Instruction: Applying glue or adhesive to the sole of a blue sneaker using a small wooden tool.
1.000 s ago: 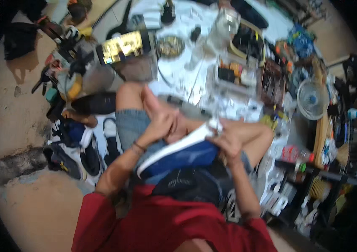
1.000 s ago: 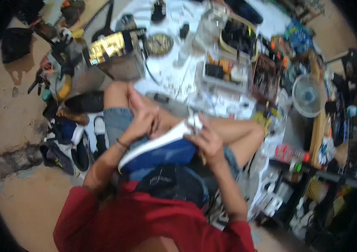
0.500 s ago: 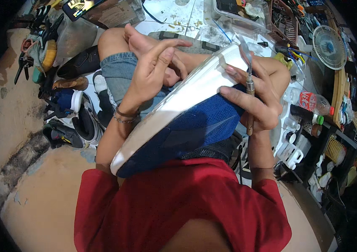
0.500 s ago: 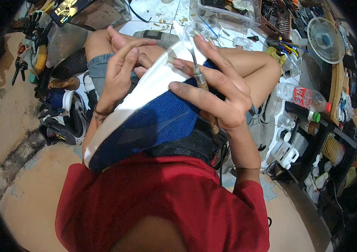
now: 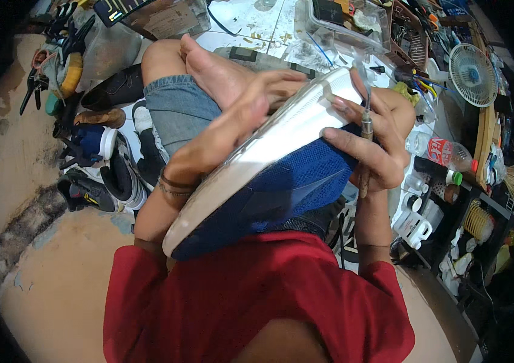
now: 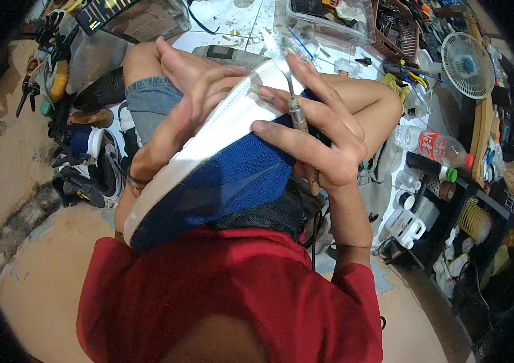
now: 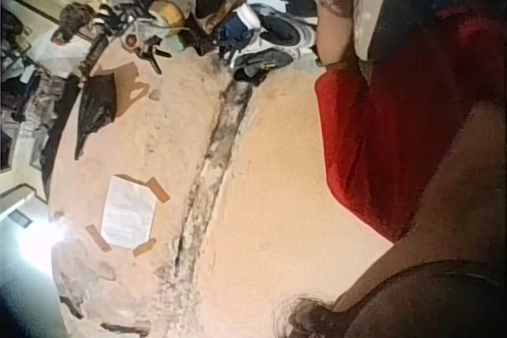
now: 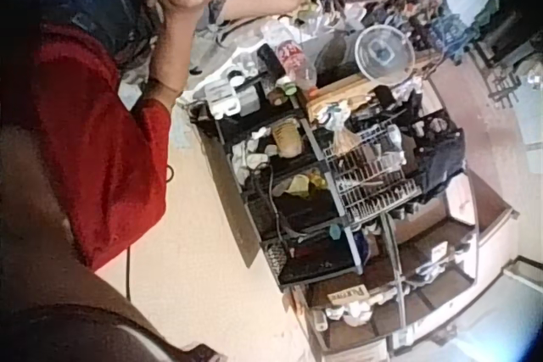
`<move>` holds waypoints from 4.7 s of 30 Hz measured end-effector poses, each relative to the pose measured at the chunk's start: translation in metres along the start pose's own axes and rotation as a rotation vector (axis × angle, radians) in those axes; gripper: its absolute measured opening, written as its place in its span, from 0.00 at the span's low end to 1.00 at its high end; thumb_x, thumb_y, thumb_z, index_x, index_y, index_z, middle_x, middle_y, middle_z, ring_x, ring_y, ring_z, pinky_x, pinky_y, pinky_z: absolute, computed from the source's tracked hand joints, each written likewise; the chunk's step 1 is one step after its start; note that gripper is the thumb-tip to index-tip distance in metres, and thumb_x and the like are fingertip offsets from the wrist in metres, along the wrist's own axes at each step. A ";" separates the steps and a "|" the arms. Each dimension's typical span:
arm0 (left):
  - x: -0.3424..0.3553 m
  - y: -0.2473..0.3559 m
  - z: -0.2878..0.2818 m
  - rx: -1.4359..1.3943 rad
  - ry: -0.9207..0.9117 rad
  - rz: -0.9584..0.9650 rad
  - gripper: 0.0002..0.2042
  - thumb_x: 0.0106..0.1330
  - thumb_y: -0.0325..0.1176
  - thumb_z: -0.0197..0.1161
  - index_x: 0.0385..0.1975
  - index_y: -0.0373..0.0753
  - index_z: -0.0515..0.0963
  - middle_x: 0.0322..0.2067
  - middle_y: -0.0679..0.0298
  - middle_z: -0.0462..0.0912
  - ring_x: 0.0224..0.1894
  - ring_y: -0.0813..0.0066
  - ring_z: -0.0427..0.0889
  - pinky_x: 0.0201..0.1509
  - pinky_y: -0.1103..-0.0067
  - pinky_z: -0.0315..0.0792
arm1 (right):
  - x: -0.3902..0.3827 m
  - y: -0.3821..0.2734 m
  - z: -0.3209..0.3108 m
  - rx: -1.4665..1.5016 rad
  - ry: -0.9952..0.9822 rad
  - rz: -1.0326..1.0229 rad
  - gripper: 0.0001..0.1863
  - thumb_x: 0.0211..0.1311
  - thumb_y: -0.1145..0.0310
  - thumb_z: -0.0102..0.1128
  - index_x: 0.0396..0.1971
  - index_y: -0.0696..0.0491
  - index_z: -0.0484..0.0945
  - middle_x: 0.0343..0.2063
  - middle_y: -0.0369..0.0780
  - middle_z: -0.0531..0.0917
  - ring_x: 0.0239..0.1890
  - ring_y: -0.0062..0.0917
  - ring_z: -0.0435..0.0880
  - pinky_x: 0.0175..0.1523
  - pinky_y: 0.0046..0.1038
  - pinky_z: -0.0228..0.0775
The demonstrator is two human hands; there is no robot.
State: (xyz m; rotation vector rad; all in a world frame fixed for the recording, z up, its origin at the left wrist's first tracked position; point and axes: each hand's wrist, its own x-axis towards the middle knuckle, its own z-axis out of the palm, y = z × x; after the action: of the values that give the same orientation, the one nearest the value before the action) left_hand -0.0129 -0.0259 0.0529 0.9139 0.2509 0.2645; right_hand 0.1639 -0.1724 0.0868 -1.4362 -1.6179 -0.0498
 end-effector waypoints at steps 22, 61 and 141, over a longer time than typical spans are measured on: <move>-0.004 0.007 0.020 -0.283 -0.018 -0.109 0.33 0.65 0.43 0.54 0.69 0.35 0.58 0.61 0.53 0.70 0.63 0.67 0.69 0.68 0.76 0.58 | 0.052 -0.054 -0.021 -0.297 -0.403 0.037 0.13 0.42 0.65 0.71 0.31 0.32 0.87 0.40 0.29 0.86 0.54 0.33 0.79 0.65 0.51 0.64; 0.120 -0.019 -0.117 -0.405 0.218 -0.615 0.45 0.58 0.51 0.60 0.71 0.32 0.50 0.68 0.49 0.58 0.71 0.60 0.55 0.74 0.66 0.44 | 0.147 0.362 0.165 -0.280 -0.413 0.267 0.12 0.54 0.56 0.69 0.31 0.49 0.82 0.28 0.33 0.77 0.37 0.26 0.78 0.41 0.31 0.64; 0.029 -0.051 -0.061 0.644 -0.097 -0.281 0.44 0.58 0.43 0.73 0.70 0.31 0.56 0.66 0.51 0.65 0.69 0.63 0.62 0.73 0.71 0.54 | -0.007 0.090 0.079 0.540 0.410 0.868 0.13 0.71 0.69 0.56 0.47 0.62 0.74 0.37 0.46 0.82 0.39 0.33 0.85 0.47 0.39 0.84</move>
State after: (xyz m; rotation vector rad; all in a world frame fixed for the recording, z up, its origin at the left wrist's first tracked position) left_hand 0.0009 -0.0002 -0.0265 1.5058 0.3802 -0.1354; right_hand 0.1867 -0.1043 -0.0092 -1.4488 -0.5248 0.5183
